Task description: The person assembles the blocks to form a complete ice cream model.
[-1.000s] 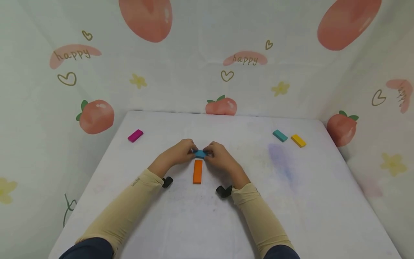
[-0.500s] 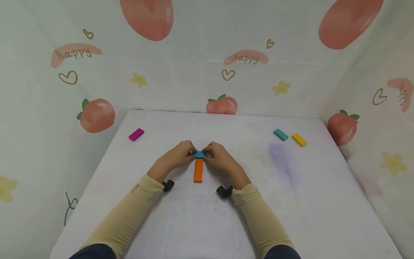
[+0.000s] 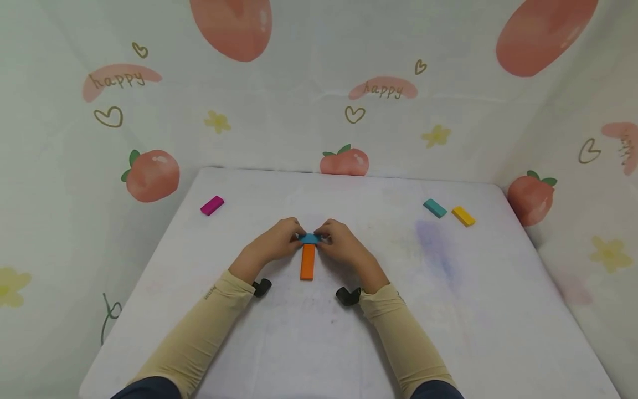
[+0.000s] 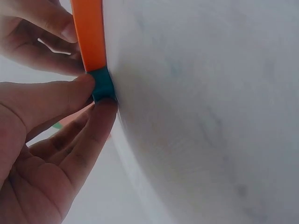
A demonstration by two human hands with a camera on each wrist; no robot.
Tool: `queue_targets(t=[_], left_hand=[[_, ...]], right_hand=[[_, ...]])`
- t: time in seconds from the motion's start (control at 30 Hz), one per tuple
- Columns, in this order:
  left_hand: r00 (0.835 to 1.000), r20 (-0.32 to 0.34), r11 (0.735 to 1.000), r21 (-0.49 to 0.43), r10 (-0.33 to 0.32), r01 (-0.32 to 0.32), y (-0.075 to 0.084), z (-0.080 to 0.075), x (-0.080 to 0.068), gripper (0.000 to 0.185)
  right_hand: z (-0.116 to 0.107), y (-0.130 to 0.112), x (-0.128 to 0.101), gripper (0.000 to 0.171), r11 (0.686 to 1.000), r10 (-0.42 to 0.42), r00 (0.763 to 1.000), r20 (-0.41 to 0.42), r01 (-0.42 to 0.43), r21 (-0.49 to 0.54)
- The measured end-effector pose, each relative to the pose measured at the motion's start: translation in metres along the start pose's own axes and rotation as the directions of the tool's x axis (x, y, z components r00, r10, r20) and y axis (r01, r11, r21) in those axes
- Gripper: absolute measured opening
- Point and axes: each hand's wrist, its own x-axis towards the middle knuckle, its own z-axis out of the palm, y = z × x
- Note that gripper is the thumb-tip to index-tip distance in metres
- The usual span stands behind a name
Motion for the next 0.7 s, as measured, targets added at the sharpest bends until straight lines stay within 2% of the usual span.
queue_targets(t=[0.33, 0.7], left_hand=[[1.000, -0.015, 1.000, 0.021, 0.015, -0.014, -0.0031, 0.0047, -0.0007, 0.022], [1.000, -0.014, 1.000, 0.013, -0.025, 0.026, 0.0021, 0.0056, 0.0003, 0.024]], right_hand=[[0.0013, 0.0015, -0.0011, 0.029, 1.000, -0.004, 1.000, 0.013, 0.004, 0.016], [-0.0021, -0.0006, -0.0036, 0.028, 1.000, -0.005, 1.000, 0.001, 0.005, 0.015]])
